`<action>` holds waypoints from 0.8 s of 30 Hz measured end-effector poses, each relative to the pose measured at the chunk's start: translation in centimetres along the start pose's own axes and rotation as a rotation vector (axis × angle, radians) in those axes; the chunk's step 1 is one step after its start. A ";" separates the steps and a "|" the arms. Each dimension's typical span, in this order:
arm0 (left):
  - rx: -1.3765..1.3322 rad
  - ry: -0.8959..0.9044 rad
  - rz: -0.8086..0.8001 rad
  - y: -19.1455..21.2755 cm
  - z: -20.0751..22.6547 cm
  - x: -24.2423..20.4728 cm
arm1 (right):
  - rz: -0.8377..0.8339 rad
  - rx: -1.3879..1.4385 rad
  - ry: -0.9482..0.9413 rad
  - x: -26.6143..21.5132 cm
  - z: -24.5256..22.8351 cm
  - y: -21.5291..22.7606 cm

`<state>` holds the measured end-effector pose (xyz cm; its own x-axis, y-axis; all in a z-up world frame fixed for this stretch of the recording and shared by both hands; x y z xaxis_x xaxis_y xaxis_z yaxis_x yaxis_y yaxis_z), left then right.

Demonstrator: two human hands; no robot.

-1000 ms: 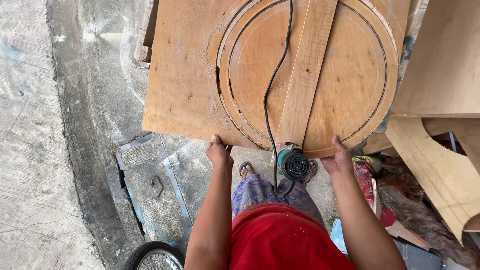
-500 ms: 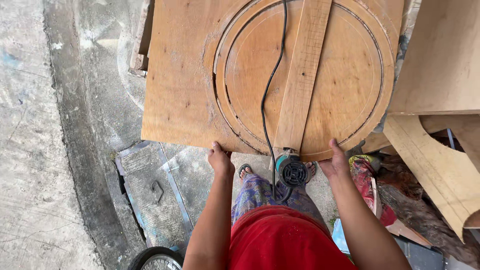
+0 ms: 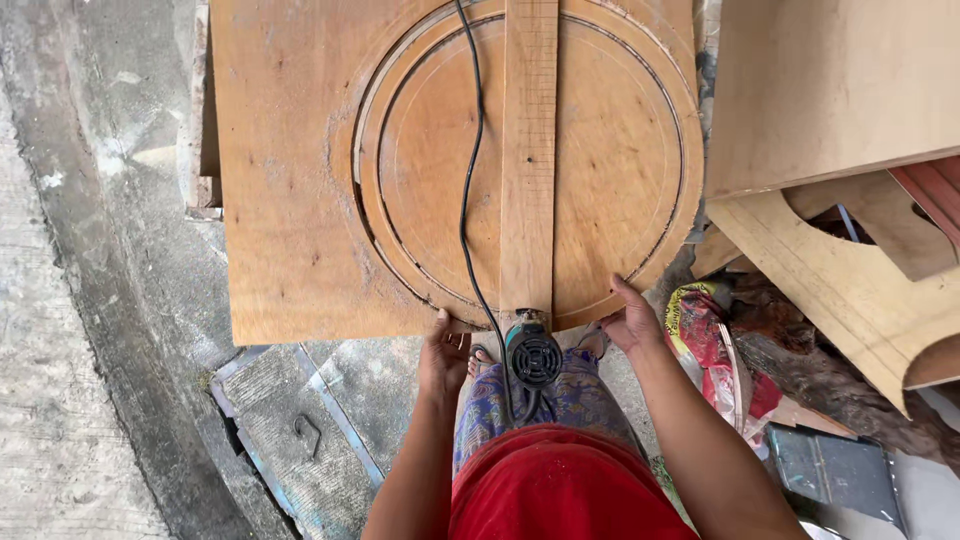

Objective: The person uses a router attached to a wooden compass jig to cut a circular groove in a piece of plywood. The person holds the router and guides it along the circular path, then uses a drill to secure the jig to the center point.

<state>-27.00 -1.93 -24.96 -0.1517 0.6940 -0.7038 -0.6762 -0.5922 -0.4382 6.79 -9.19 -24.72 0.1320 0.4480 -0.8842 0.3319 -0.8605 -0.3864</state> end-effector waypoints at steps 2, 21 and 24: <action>-0.018 -0.015 -0.010 0.7 0.2 2.2 | -0.048 0.024 0.026 -1.5 -2.4 -1.1; -0.120 -0.123 0.058 2.7 -1.3 6.8 | -0.010 -0.242 0.205 1.0 -10.1 -0.6; -0.116 -0.134 0.055 2.8 -1.2 6.8 | -0.001 -0.263 0.227 1.0 -10.2 -1.0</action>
<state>-29.05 0.61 -31.66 -0.2861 0.7029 -0.6512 -0.5781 -0.6686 -0.4677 16.16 -5.43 -22.54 0.3264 0.5163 -0.7917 0.5573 -0.7817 -0.2800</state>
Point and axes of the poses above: each hand's wrist, its own x-axis towards the middle knuckle, its own y-axis out of the back of the hand, z = x × y, the point moved 7 cm from there along x, towards the middle knuckle, and after that the axes turned 15 degrees about -y, right-handed, at the moved point
